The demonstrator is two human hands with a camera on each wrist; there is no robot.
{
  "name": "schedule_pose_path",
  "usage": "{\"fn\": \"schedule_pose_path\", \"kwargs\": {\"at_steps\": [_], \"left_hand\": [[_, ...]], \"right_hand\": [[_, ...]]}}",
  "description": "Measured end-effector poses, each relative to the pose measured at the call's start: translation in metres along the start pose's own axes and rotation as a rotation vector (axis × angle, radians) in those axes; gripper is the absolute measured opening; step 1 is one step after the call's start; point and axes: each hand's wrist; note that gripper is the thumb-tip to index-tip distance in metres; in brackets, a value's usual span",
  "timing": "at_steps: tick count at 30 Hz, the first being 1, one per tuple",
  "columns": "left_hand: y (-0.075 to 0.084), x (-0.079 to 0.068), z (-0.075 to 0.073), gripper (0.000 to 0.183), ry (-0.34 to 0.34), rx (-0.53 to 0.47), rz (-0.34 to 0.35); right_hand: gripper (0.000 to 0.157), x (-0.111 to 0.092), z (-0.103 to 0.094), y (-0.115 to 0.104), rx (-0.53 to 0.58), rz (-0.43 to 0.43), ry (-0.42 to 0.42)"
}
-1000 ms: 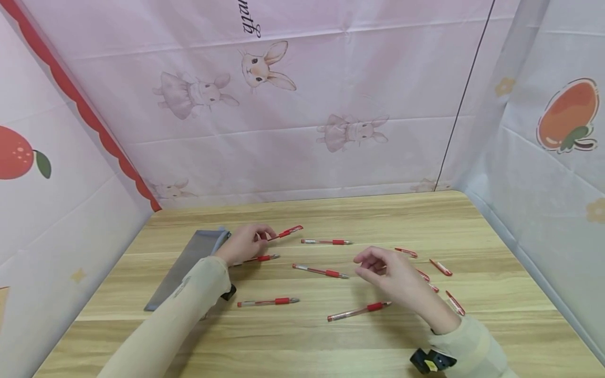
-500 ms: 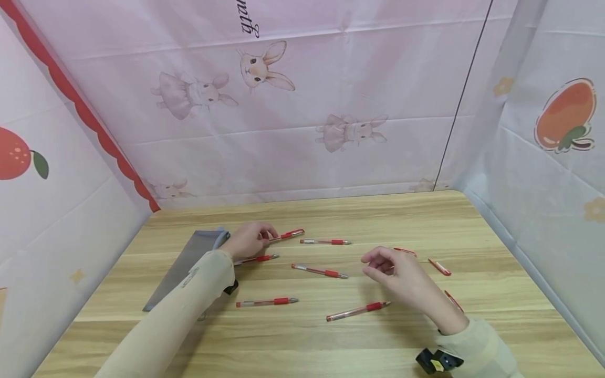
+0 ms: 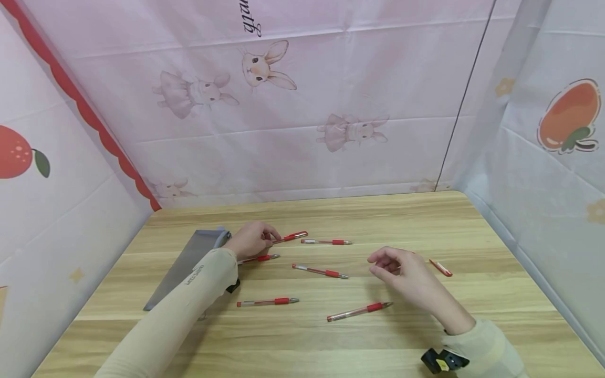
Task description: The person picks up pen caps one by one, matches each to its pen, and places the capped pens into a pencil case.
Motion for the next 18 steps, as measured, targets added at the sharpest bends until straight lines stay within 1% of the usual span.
{"fn": "schedule_pose_path", "kwargs": {"at_steps": [3,10,13,18], "left_hand": [[0.0008,-0.0004,0.0,0.027,0.006,0.005,0.007],[0.0006,0.0004,0.0025,0.03,0.018,0.03,-0.026],[0.0006,0.0008,0.0039,0.029,0.021,0.034,-0.014],[0.0046,-0.0025,0.0025,0.025,0.04,0.037,0.016]], "right_hand": [[0.018,0.0003,0.0002,0.0013,-0.001,-0.007,-0.001],[0.019,0.0013,0.0012,0.002,-0.002,0.007,-0.007],[0.019,0.0011,-0.0004,0.0029,-0.011,0.008,-0.003],[0.019,-0.0012,-0.004,0.0068,-0.02,0.003,0.009]]}}
Point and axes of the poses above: each hand's wrist, its own x-axis towards the middle knuckle, its own z-axis out of the palm, y = z × x, and after that the axes turned 10 degrees about -z, right-handed
